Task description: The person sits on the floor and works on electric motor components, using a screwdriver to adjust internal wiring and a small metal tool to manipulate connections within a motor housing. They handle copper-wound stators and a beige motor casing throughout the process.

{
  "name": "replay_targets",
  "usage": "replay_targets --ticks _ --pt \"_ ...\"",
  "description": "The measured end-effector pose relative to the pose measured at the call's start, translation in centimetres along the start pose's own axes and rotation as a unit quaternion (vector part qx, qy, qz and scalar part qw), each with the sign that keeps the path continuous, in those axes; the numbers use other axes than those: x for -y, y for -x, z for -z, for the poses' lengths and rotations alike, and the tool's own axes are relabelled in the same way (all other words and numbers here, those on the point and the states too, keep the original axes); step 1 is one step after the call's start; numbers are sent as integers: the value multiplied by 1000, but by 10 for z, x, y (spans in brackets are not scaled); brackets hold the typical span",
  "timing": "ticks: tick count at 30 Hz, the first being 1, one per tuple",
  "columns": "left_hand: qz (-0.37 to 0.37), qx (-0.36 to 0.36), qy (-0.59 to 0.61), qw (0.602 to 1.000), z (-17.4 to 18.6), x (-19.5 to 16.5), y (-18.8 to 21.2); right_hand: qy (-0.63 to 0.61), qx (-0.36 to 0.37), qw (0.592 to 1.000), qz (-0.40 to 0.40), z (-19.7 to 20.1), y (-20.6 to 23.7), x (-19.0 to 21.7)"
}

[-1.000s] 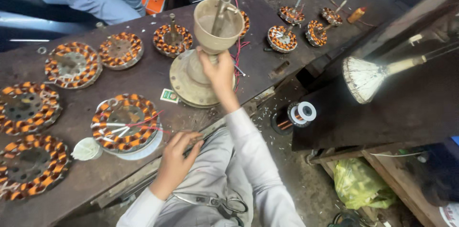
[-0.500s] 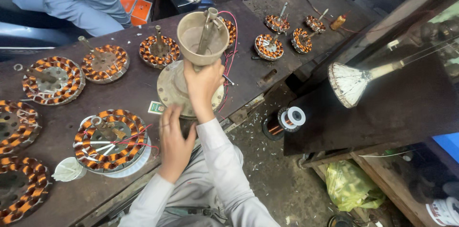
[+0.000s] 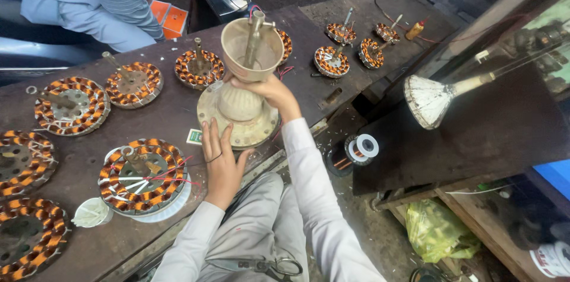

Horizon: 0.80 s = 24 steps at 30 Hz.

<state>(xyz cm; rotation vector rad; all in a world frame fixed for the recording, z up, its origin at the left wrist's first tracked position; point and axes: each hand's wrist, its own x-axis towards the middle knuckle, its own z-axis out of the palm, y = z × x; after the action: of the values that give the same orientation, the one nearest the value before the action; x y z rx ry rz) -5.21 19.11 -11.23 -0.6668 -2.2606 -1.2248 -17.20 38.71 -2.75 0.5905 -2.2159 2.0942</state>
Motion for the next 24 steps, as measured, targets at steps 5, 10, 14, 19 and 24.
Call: replay_targets --ticks 5,10,14,19,24 --pt "-11 -3 -11 1000 -1 -2 0 59 -239 967 61 -35 4 -28" --pt "-4 5 -68 998 -3 3 4 345 -543 765 38 -100 -6 -34" --pt "14 32 -131 991 -2 4 5 440 -557 704 -15 -111 -6 -14" --pt "-28 -8 -23 999 0 -1 1 115 -167 979 22 -31 17 15" --pt "-36 -9 -33 999 -1 -2 2 64 -118 989 69 -24 15 -7"
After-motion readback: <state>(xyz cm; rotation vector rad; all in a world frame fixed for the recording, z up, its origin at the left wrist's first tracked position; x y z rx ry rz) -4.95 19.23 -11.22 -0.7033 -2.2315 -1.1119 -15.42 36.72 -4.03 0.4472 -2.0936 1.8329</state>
